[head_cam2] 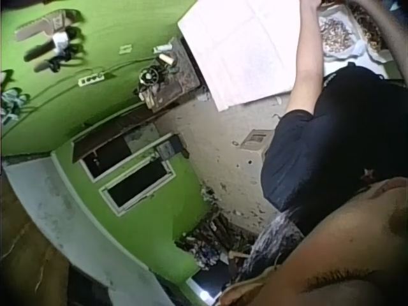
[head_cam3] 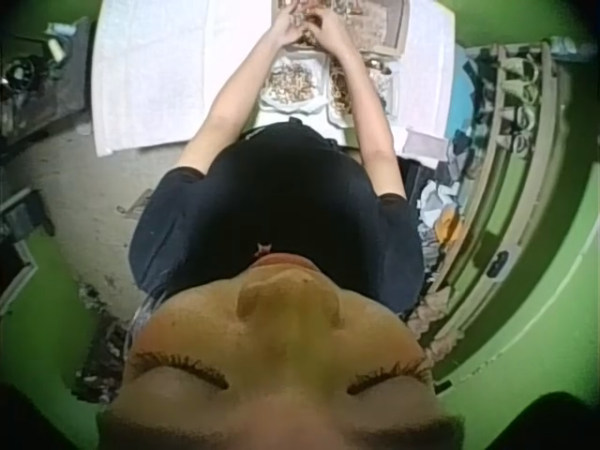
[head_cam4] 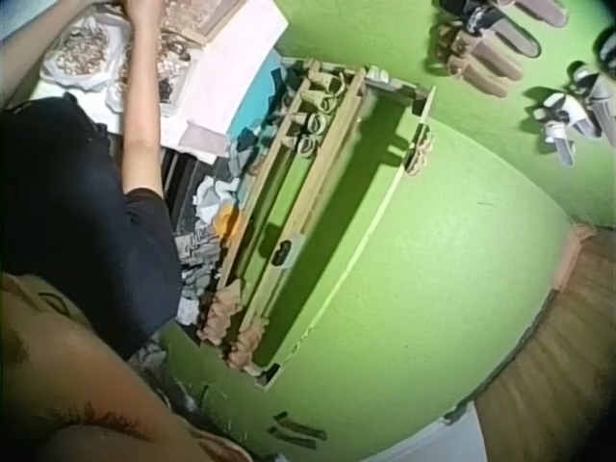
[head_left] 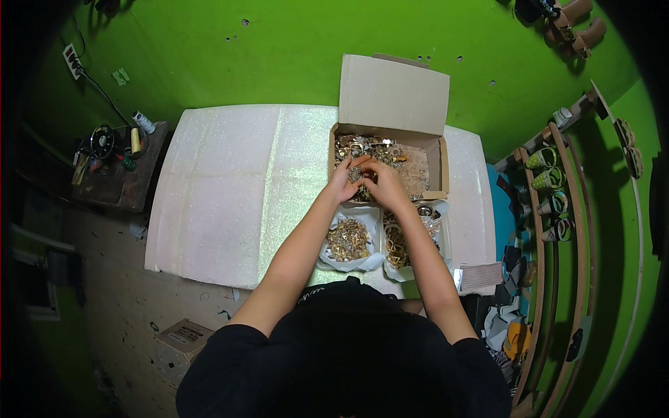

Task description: Sorting various metal shoe ornaments and buckles from a cardboard box into smaller plastic bins on a worktable.

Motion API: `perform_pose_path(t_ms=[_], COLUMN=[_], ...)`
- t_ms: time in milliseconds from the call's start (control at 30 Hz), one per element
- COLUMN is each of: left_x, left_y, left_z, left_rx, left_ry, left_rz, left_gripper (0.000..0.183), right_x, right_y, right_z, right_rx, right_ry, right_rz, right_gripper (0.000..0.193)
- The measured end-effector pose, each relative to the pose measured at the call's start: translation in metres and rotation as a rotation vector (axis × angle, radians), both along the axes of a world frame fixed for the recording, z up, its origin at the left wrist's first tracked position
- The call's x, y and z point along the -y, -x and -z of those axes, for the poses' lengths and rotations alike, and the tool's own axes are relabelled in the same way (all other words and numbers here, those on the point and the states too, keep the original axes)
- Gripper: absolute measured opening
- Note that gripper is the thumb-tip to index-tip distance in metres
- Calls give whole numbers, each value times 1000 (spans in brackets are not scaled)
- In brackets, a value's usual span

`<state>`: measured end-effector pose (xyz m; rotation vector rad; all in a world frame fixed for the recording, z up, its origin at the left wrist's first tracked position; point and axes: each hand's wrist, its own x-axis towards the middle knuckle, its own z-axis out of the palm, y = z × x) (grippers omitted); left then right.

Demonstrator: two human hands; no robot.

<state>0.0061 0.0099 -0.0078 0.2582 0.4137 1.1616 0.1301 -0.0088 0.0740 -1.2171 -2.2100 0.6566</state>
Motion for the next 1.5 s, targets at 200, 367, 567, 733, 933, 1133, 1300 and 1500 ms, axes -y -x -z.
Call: perform_pose_path(t_ms=[200, 367, 567, 733, 933, 1133, 1300, 1500], left_x=[-5, -14, -11, -5, -3, -3, 0, -2], left_y=[-3, 0, -3, -2, 4, 2, -2, -4], left_z=[13, 30, 21, 7, 12, 8, -2, 3], left_rx=[-9, 33, 169, 37, 96, 86, -22, -99], left_ry=[125, 149, 210, 258, 105, 123, 172, 64], left_rz=[-43, -45, -69, -109, -46, -40, -116, -73], left_gripper=[42, 39, 26, 27, 26, 24, 25, 25], right_x=[-8, -16, -26, -29, -34, -37, -35, -40], right_y=[17, 17, 12, 12, 8, 4, 6, 5], right_z=[23, 29, 27, 29, 31, 36, 31, 40], right_rx=[97, 126, -79, -169, -502, -561, -265, -209], right_ry=[-154, -188, -83, -32, 529, 563, 167, -7], right_rz=[-47, -95, -66, 7, 72, 111, 190, 212], right_gripper=[23, 20, 11, 12, 19, 19, 17, 17])
